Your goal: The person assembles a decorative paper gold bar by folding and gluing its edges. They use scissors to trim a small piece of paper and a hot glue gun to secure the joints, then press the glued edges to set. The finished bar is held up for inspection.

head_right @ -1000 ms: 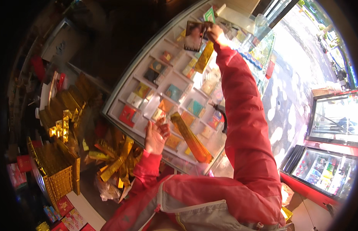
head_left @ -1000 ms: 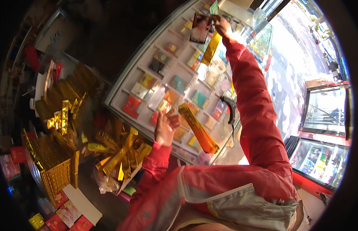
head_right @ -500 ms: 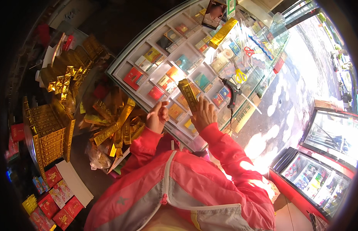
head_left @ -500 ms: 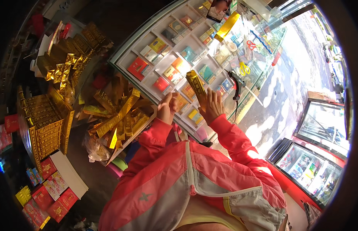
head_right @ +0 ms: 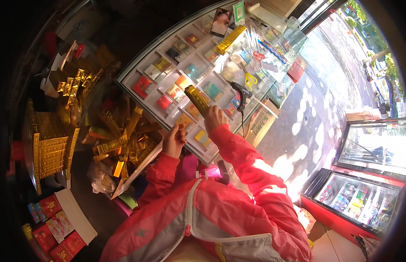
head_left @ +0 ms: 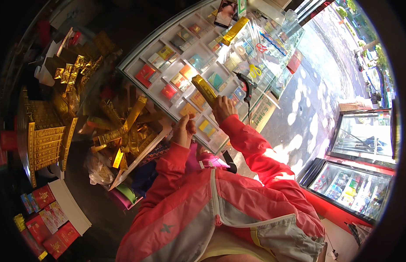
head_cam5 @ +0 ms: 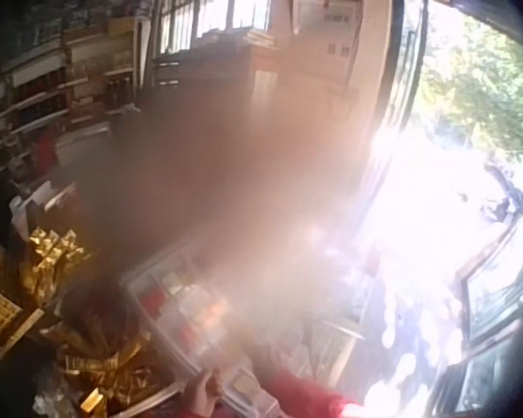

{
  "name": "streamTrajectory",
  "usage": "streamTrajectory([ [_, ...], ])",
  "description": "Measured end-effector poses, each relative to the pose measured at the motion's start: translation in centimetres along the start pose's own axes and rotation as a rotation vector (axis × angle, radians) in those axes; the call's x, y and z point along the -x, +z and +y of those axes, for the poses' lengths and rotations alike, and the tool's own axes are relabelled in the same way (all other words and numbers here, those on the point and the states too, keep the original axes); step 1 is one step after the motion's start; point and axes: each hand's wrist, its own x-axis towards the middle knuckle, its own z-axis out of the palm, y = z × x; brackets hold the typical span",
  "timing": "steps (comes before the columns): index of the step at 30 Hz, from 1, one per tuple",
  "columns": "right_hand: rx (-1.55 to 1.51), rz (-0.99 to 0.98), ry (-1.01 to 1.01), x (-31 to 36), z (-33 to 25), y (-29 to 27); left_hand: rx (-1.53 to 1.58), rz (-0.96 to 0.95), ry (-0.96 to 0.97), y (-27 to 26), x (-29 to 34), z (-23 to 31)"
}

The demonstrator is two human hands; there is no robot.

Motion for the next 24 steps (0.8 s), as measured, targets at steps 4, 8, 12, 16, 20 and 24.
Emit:
streamTrajectory([
  [4, 0.089, -0.072, 0.008, -0.4, 0.5, 0.0, 0.051, -0.038, 0.046, 0.0, 2.0, -1.1],
  [8, 0.089, -0.028, 0.03, -0.7, 1.0, -0.7, 0.06, -0.012, 0.076, 0.1, 4.0, -2.1],
  [12, 0.03, -0.096, 0.072, -0.1, 0.9, -1.2, 0.056, -0.01, 0.109, -0.1, 5.2, -2.8],
  [16, -0.041, -0.1, 0.159, 0.0, 0.8, 0.5, 0.05, 0.015, 0.12, -0.2, 5.5, -3.5],
  [20, -0.078, -0.301, 0.262, -1.9, 1.0, 1.5, 0.053, 0.01, 0.084, -0.1, 5.9, -3.9],
  [24, -0.134, -0.382, 0.252, -1.5, 0.4, -0.4, 0.047, 0.015, 0.066, 0.3, 5.8, -3.9],
])
